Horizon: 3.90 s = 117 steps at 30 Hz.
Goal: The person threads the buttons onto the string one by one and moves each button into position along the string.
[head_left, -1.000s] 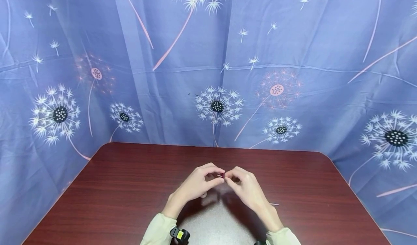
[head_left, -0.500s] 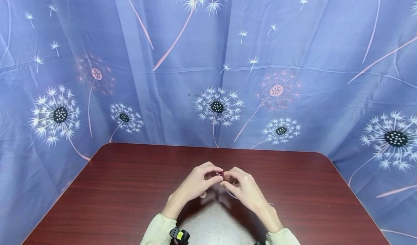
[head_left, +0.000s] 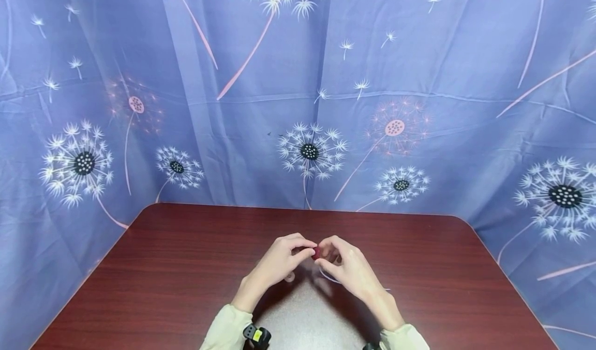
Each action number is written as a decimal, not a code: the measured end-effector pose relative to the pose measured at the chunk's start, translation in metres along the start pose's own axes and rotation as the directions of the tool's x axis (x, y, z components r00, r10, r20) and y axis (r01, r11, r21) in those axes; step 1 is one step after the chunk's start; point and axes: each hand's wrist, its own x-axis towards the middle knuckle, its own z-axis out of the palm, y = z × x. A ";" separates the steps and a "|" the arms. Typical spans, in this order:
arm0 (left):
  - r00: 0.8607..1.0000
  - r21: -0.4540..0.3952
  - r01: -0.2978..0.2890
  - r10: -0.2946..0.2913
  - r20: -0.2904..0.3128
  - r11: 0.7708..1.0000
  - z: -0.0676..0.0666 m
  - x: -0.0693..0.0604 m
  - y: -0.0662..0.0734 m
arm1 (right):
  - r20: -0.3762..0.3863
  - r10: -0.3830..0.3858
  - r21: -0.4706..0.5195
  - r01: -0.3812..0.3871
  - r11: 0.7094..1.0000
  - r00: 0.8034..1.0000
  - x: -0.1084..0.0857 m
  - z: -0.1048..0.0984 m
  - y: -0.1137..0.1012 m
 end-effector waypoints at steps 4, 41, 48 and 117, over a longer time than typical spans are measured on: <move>0.999 0.009 0.044 -0.044 0.003 0.999 0.000 0.000 0.000 | 0.032 -0.021 -0.011 0.022 1.000 0.999 0.000 0.000 0.000; 0.996 0.211 0.089 -0.089 -0.007 0.973 -0.010 -0.003 -0.002 | 0.283 0.114 -0.110 -0.086 0.990 0.952 -0.005 -0.019 0.017; 0.996 0.231 0.091 -0.091 -0.011 0.969 -0.011 -0.004 -0.003 | 0.325 0.135 -0.087 -0.113 0.990 0.936 -0.008 -0.025 0.024; 0.992 0.277 0.117 -0.098 -0.081 0.954 -0.028 -0.006 -0.008 | 0.489 0.214 -0.105 -0.186 0.977 0.846 -0.017 -0.060 0.055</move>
